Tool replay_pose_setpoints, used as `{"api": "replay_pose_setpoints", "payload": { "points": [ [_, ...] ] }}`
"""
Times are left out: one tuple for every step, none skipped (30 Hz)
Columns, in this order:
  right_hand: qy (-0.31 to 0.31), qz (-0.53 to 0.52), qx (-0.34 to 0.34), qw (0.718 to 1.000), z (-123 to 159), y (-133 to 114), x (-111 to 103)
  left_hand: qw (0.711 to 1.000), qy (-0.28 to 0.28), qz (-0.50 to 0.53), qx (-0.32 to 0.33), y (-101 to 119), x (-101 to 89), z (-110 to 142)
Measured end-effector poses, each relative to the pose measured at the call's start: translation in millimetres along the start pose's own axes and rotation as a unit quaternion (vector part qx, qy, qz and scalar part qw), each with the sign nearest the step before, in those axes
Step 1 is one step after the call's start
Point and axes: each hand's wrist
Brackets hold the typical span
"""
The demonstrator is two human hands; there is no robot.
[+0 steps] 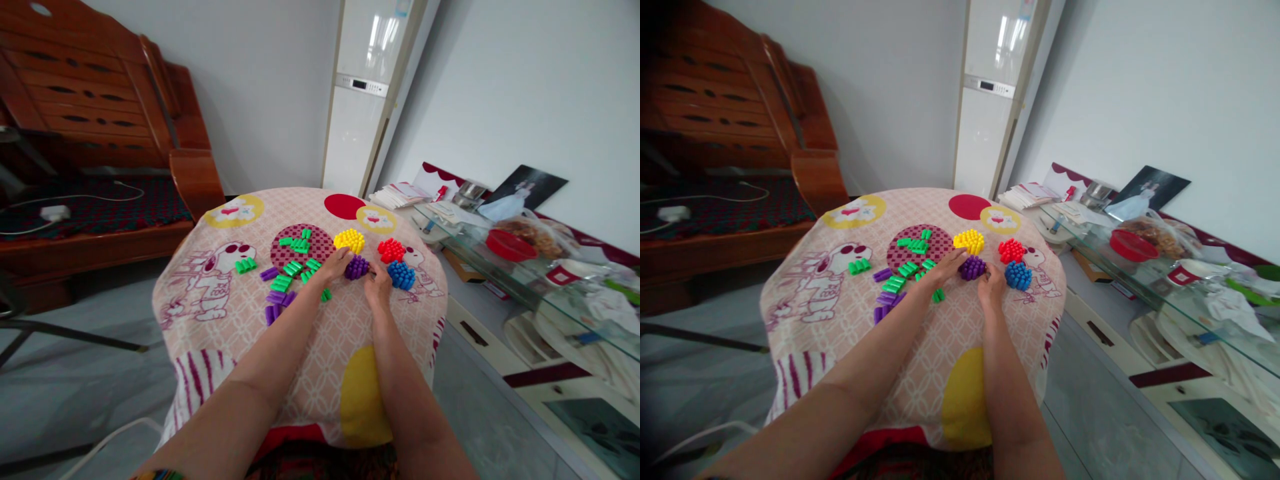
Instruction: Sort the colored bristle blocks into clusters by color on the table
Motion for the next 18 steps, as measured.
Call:
{"api": "replay_pose_setpoints", "payload": {
  "points": [
    [0.001,-0.002,-0.002,1.000,0.1,-0.1,-0.2,1.000,0.010,0.018,-0.005,0.9,1.7,1.6],
    [0.003,-0.004,-0.004,1.000,0.1,-0.2,-0.3,0.999,0.016,0.039,-0.010,1.6,3.2,3.2],
    [0.006,-0.005,-0.004,1.000,0.2,-0.3,-0.2,0.998,0.018,0.063,-0.014,2.0,4.2,4.4],
    [0.009,-0.005,-0.003,1.000,0.3,-0.6,0.1,0.996,0.022,0.085,-0.013,2.2,4.4,5.2],
    [0.012,-0.004,0.000,1.000,0.4,-0.9,0.4,0.994,0.028,0.105,-0.010,2.3,3.5,5.6],
    [0.013,-0.001,0.005,1.000,0.4,-1.5,0.8,0.992,0.040,0.120,-0.006,2.1,1.2,5.4],
    [0.015,0.003,0.008,1.000,0.5,-2.1,1.2,0.990,0.056,0.128,-0.002,1.8,-2.8,4.8],
    [0.016,0.005,0.011,1.000,0.5,-2.9,1.5,0.989,0.074,0.129,0.000,1.2,-8.5,3.9],
    [0.019,0.006,0.013,1.000,0.5,-3.7,1.7,0.988,0.090,0.122,-0.001,0.6,-16.1,2.9],
    [0.021,0.006,0.013,1.000,0.5,-4.4,1.7,0.989,0.103,0.109,-0.006,-0.3,-25.4,2.2],
    [0.024,0.006,0.013,1.000,0.5,-5.1,1.7,0.989,0.114,0.091,-0.012,-1.3,-36.4,2.0],
    [0.025,0.006,0.013,1.000,0.6,-5.7,1.5,0.990,0.123,0.068,-0.020,-2.5,-48.7,2.9],
    [0.025,0.006,0.013,1.000,0.7,-6.0,1.4,0.990,0.132,0.040,-0.029,-4.0,-61.9,4.9],
    [0.024,0.005,0.012,1.000,0.7,-6.1,1.2,0.989,0.143,0.005,-0.040,-5.9,-75.8,8.2],
    [0.023,0.004,0.011,1.000,0.8,-5.9,1.1,0.985,0.155,-0.041,-0.058,-8.3,-89.7,12.8],
    [0.024,0.002,0.008,1.000,0.9,-5.3,1.2,0.979,0.163,-0.097,-0.075,-11.2,-103.3,18.3],
    [0.026,0.000,0.005,1.000,1.0,-4.5,1.4,0.969,0.168,-0.155,-0.093,-14.6,-116.0,24.4],
    [0.029,-0.002,0.002,1.000,1.1,-3.5,1.8,0.956,0.162,-0.216,-0.115,-18.6,-127.3,30.7]
  ]
}}
Point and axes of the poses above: each hand's wrist, its own z-axis away from the middle knuckle, its own x-axis out of the palm, y = z × x, and after that the axes turned 3 degrees about -z, right-handed
